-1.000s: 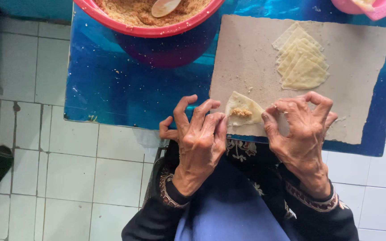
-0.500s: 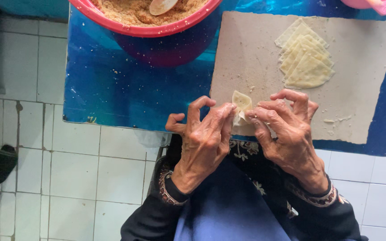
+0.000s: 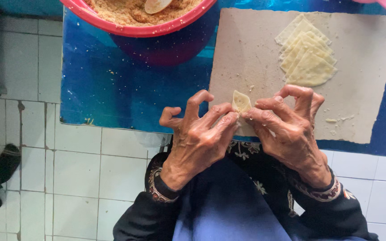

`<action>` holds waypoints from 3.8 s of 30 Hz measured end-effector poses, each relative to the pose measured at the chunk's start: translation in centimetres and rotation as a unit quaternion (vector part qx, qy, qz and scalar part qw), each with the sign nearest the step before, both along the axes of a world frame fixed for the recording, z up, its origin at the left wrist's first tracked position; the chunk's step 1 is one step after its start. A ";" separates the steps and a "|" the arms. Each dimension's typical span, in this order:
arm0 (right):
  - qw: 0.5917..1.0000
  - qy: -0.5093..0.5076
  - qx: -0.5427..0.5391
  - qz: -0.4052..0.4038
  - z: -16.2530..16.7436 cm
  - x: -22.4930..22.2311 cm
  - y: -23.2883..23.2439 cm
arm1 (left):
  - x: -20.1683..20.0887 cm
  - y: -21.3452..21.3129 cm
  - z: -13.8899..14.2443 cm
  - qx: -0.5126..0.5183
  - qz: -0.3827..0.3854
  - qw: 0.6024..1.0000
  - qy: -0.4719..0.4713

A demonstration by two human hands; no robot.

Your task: The person spoons brown filling from a red bowl onto thin square pastry wrappers, folds each wrapper over the filling and pinches it closed by hand, then stacks the folded pastries on a board on the table, working through the wrappers one at a time.

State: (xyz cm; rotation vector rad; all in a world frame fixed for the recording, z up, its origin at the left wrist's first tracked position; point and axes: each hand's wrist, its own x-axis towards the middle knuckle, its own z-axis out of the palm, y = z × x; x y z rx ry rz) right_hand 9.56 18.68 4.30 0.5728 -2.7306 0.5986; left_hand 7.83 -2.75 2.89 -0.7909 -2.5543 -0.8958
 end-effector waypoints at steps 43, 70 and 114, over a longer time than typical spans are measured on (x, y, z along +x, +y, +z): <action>0.994 0.003 0.094 0.053 1.6 -3.1 -0.4 | -2.1 0.2 0.0 -0.008 -0.020 1.000 -0.015; 0.999 -0.026 0.019 0.025 0.0 -3.3 0.3 | -2.7 0.6 -0.6 -0.030 -0.020 0.999 0.019; 0.992 -0.032 0.085 -0.088 -1.5 -2.0 1.7 | -0.9 1.7 -1.2 -0.251 0.058 0.960 0.107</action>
